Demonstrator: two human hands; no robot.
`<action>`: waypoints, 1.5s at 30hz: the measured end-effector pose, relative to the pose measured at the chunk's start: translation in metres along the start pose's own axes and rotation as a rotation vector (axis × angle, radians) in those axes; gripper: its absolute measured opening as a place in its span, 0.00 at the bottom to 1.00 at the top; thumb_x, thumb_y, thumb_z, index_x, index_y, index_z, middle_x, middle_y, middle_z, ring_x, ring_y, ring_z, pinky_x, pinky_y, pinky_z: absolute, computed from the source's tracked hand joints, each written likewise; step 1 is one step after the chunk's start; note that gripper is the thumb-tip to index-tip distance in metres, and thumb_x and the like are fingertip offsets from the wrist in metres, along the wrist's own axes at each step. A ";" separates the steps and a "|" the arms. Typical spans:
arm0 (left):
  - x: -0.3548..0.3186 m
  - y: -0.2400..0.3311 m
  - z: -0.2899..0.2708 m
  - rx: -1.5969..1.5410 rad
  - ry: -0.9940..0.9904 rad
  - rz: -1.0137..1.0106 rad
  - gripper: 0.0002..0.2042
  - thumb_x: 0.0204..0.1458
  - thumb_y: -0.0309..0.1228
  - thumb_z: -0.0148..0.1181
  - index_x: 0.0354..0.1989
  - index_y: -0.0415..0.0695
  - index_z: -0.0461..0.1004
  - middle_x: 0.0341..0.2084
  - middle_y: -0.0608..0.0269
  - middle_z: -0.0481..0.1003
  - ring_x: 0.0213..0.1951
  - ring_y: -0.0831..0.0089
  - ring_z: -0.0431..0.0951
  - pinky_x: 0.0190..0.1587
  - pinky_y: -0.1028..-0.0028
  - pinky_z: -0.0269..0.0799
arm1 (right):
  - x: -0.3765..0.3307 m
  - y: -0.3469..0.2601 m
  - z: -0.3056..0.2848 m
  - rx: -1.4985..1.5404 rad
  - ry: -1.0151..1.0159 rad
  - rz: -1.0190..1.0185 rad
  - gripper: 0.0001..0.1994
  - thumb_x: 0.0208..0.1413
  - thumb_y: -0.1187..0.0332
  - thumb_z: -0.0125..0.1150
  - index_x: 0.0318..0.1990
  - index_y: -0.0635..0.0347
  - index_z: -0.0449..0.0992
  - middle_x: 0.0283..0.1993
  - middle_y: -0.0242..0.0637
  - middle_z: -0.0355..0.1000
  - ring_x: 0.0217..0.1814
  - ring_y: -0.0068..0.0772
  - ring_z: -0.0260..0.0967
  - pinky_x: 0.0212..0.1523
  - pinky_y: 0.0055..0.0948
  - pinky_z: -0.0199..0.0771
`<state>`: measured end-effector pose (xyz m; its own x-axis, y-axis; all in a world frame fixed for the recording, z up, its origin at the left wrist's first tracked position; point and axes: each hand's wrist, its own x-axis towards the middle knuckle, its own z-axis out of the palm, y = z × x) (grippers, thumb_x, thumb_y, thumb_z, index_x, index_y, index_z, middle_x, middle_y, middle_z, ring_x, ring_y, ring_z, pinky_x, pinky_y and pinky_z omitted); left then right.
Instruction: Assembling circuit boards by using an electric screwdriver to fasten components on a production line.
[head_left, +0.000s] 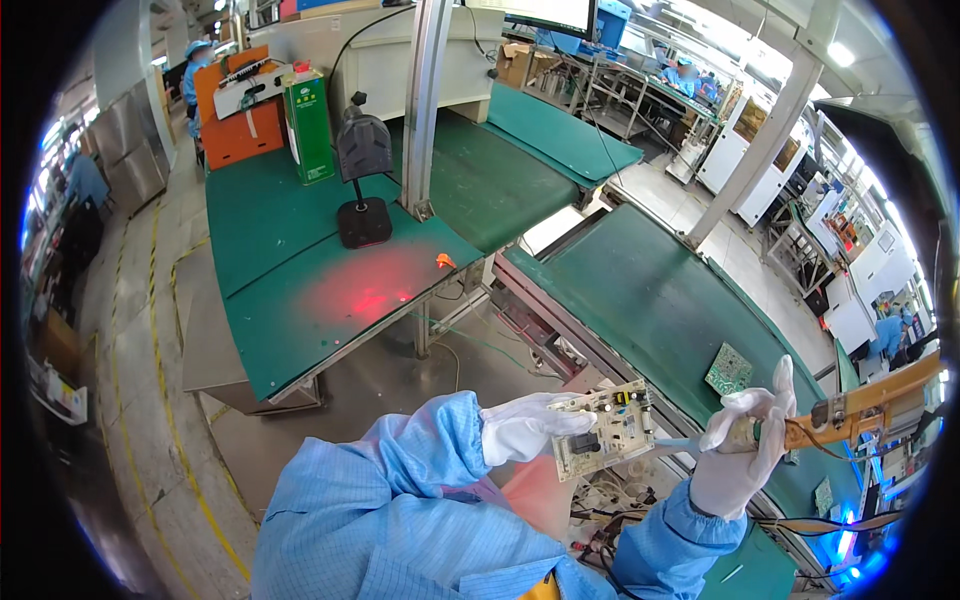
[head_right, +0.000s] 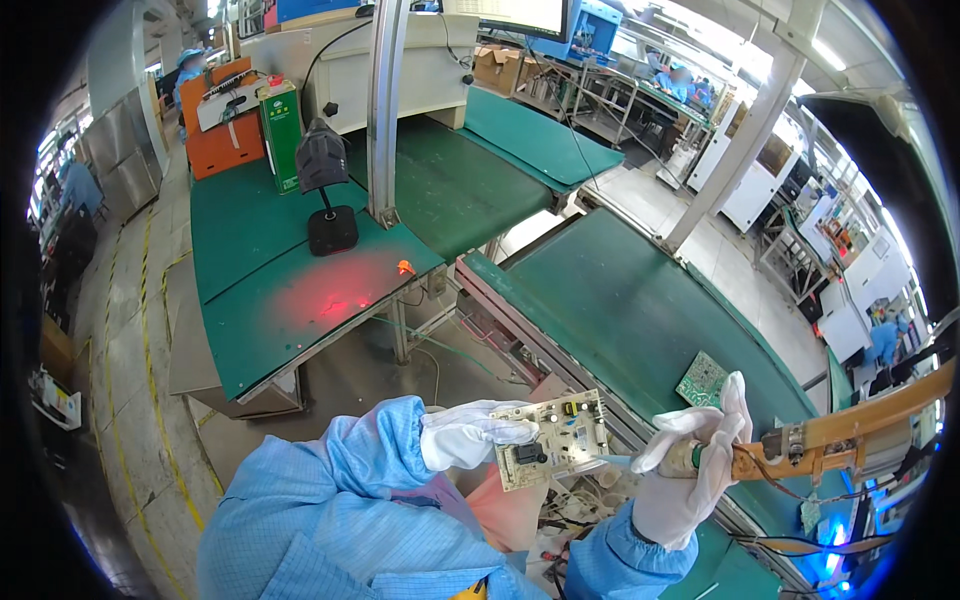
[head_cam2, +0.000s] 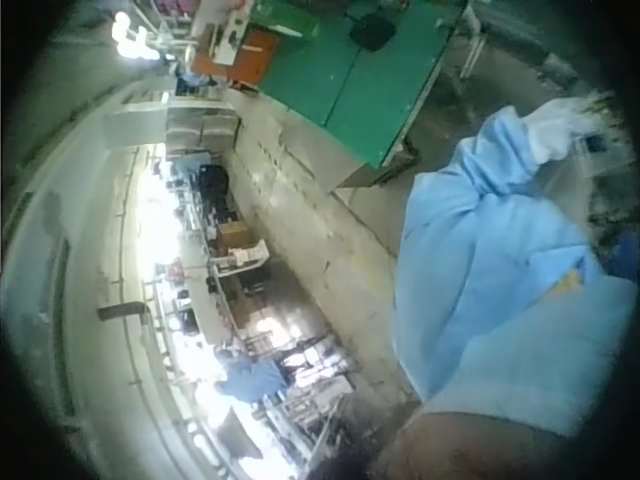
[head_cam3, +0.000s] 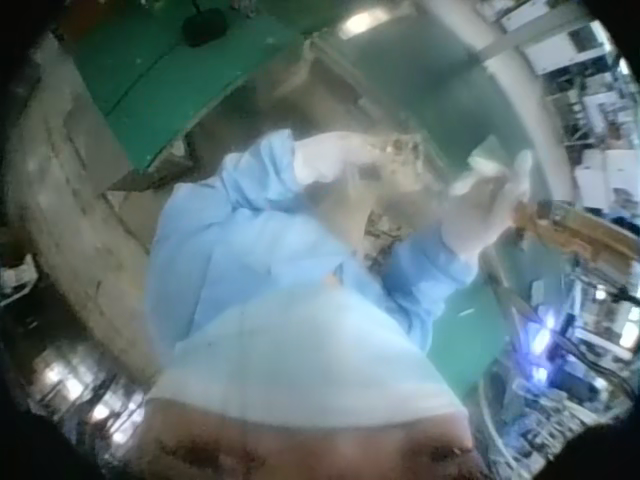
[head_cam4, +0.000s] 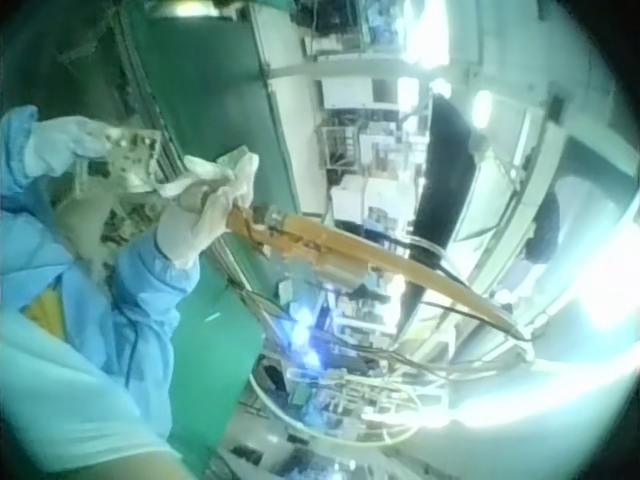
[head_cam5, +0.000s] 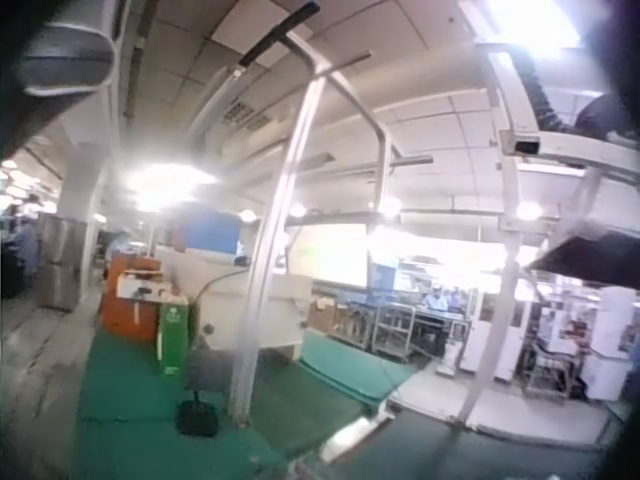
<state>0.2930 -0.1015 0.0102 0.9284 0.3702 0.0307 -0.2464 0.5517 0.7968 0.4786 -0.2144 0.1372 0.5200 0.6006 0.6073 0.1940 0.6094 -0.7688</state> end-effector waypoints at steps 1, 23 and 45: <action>-0.002 0.000 0.005 0.066 0.022 -0.007 0.30 0.59 0.42 0.58 0.64 0.34 0.60 0.58 0.58 0.68 0.60 0.74 0.65 0.64 0.72 0.56 | -0.001 -0.001 0.000 -0.001 0.000 0.002 0.26 0.66 0.58 0.39 0.65 0.66 0.59 0.32 0.38 0.69 0.17 0.21 0.60 0.16 0.17 0.63; -0.003 0.015 0.046 0.188 0.025 -0.154 0.30 0.55 0.39 0.62 0.63 0.36 0.62 0.54 0.57 0.71 0.55 0.72 0.70 0.59 0.72 0.64 | 0.000 -0.014 0.012 -0.194 -0.079 0.031 0.30 0.63 0.58 0.38 0.67 0.72 0.53 0.33 0.42 0.71 0.16 0.23 0.62 0.18 0.21 0.66; 0.000 0.010 0.061 0.311 0.024 -0.128 0.32 0.55 0.39 0.64 0.64 0.37 0.60 0.51 0.55 0.72 0.51 0.71 0.74 0.54 0.73 0.71 | -0.016 0.017 -0.004 -0.005 0.314 -0.020 0.30 0.61 0.61 0.38 0.66 0.73 0.54 0.34 0.45 0.72 0.20 0.27 0.71 0.20 0.24 0.75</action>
<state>0.3076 -0.1414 0.0546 0.9387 0.3322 -0.0924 -0.0286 0.3420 0.9393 0.4767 -0.2156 0.1140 0.7474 0.3992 0.5310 0.2104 0.6160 -0.7591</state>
